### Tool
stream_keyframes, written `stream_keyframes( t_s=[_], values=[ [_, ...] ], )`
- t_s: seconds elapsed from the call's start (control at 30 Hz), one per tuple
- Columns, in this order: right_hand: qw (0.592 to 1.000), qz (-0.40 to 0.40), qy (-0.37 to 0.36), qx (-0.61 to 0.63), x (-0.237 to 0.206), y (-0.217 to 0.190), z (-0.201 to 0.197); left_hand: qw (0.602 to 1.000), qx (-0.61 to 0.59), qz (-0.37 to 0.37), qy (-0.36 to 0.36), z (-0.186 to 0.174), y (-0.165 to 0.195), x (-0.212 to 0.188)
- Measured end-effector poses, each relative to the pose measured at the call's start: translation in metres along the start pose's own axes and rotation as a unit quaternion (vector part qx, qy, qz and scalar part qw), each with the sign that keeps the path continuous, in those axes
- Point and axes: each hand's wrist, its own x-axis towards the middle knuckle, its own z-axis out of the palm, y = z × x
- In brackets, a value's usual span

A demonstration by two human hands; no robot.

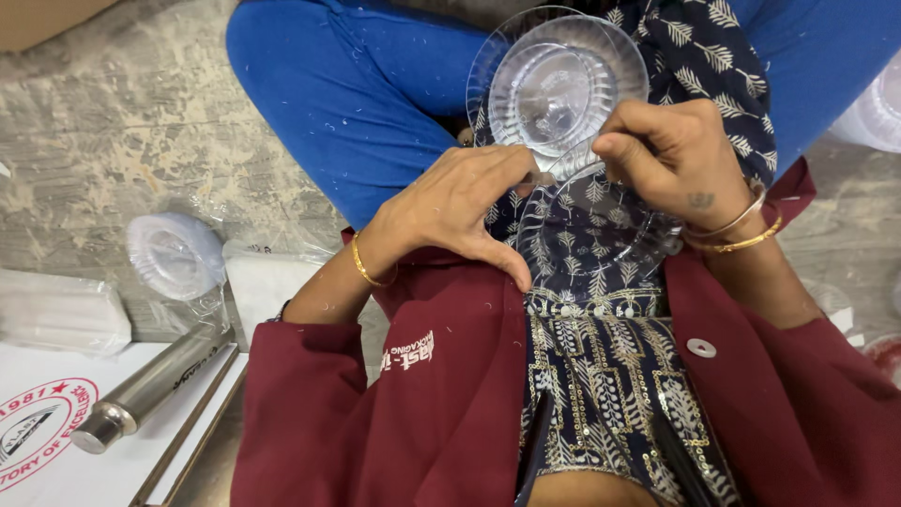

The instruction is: The person sits on the floor and repeatedly picks up clear plastic plates, aligns them, and stacks them into a growing pile. The person handles the plates one at a time, rotating them as needed to fit them into the stack.

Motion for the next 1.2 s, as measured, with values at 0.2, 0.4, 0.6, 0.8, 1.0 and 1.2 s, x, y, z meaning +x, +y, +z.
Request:
stream_keyframes(
  t_s=[0.2,0.4,0.6,0.8,1.0,1.2],
  values=[
    [1.000,-0.006,0.001,-0.017,-0.004,0.004,0.007,0.997,-0.026,-0.061,-0.044,0.011,-0.003,-0.012],
    [0.999,0.041,0.031,0.003,-0.008,0.008,0.002,0.998,0.057,-0.031,-0.010,0.026,0.008,-0.019],
    [1.000,0.019,0.023,0.003,-0.006,0.005,0.004,0.993,-0.057,-0.056,0.086,0.016,0.006,-0.009],
    [0.991,0.012,0.036,0.126,-0.008,0.009,0.004,0.963,-0.049,-0.104,0.244,0.032,0.000,-0.010],
    [0.946,0.010,0.022,0.322,-0.009,0.011,0.014,0.865,-0.140,-0.196,0.440,0.040,-0.008,-0.025],
    [0.947,0.040,0.011,0.319,-0.006,-0.003,0.015,0.840,-0.173,-0.153,0.491,0.044,-0.013,-0.023]
  ],
)
